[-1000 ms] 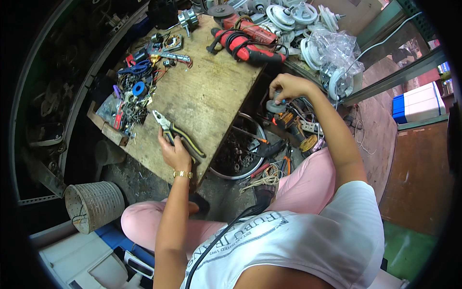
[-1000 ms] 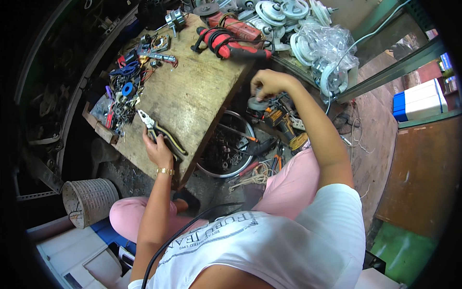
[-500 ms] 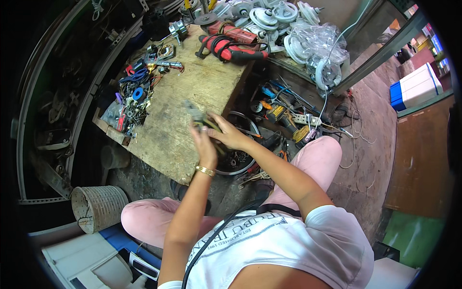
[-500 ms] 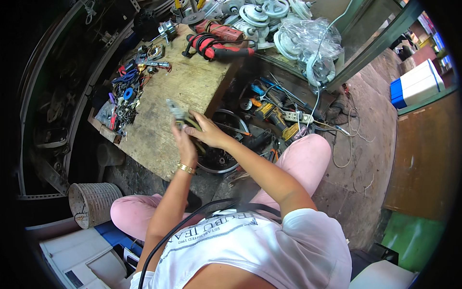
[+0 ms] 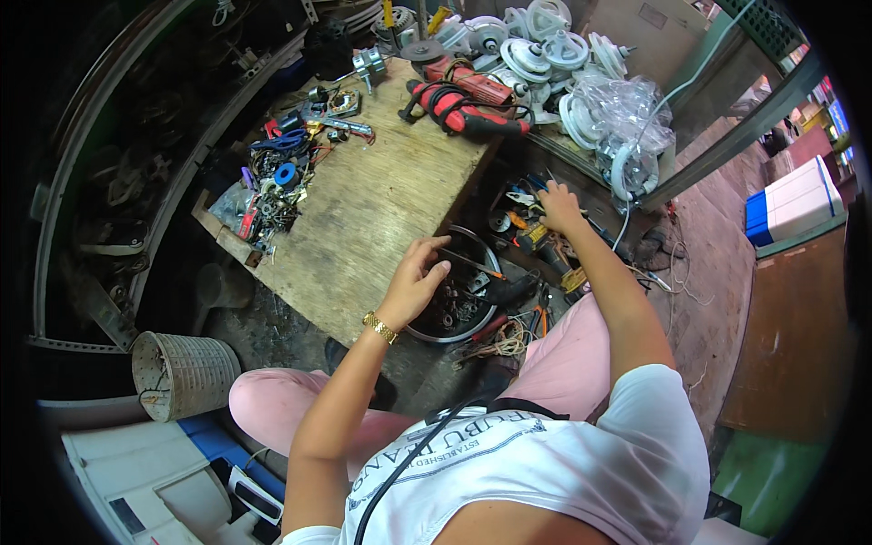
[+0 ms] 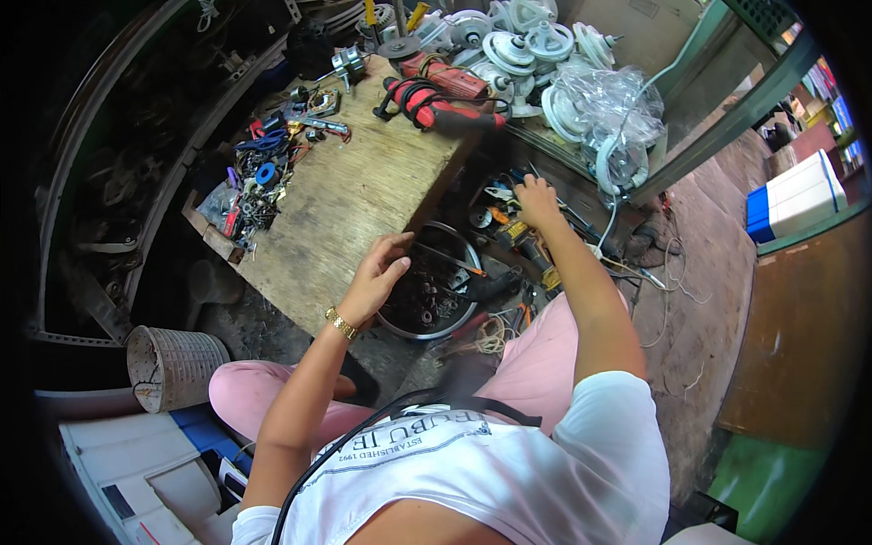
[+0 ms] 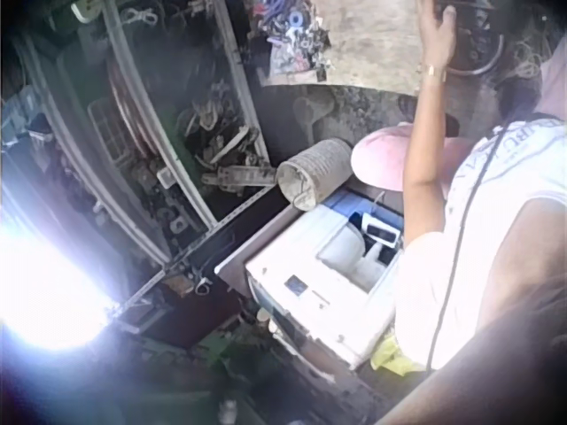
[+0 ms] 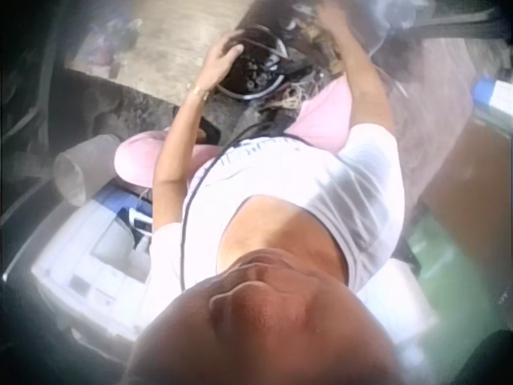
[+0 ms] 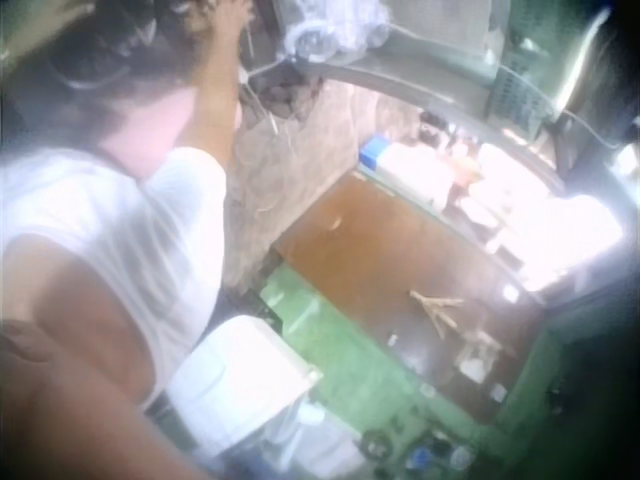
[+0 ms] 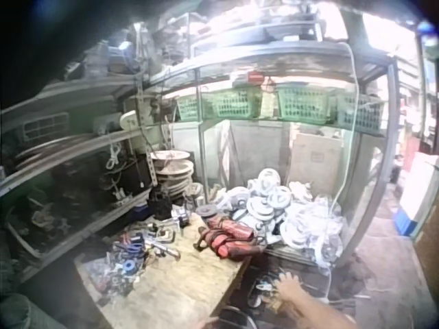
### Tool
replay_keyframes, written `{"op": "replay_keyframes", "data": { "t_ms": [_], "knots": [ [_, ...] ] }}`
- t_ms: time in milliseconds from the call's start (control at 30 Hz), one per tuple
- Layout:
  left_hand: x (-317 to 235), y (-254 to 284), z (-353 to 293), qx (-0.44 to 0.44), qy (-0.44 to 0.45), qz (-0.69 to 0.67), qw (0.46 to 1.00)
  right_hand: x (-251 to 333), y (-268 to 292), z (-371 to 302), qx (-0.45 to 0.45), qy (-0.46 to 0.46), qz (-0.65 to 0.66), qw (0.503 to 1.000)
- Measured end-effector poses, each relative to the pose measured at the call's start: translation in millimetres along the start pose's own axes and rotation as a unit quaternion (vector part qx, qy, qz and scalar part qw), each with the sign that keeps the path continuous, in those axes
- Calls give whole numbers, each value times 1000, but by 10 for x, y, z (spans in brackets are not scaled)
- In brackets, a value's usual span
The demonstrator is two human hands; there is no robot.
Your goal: The person retrieves a fan motor from a yellow bag and uses a screwdriver to work on the white plastic housing.
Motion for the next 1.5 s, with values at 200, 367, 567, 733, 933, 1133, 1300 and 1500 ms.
{"op": "replay_keyframes", "data": {
  "t_ms": [200, 367, 567, 733, 933, 1133, 1300, 1500],
  "knots": [
    [-18, 428, -69, 30, -8, 90, 995, -246, -398, 265, 125, -138, -115, 976],
    [-255, 1275, 182, 96, -64, 238, 964, -43, -58, 664, 184, -71, -9, 980],
    [-1060, 1784, 1101, 167, -134, 201, 956, 303, 937, 474, 269, 136, 141, 943],
    [-1638, 2297, 1864, 170, -171, 150, 959, 1217, 2350, 713, 113, 273, 230, 927],
    [-2719, 2973, 2017, 103, -299, 197, 928, 2298, 3283, 1137, 32, 359, 170, 917],
    [-4171, 3903, 1766, 85, -181, 86, 976, 2928, 4906, 960, -55, 442, 260, 857],
    [-5997, 4435, 1534, -68, -291, 130, 945, 2750, 6648, 743, -105, 466, 231, 848],
    [-7849, 5208, 1162, -228, -423, 348, 805, 3004, 8834, 526, -131, 494, 218, 831]
  ]
}}
Point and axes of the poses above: each hand's wrist, its own z-axis towards the middle knuckle, its own y-axis out of the back of the hand, x = y × z, the point moved 1 cm from there along z, towards the middle knuckle
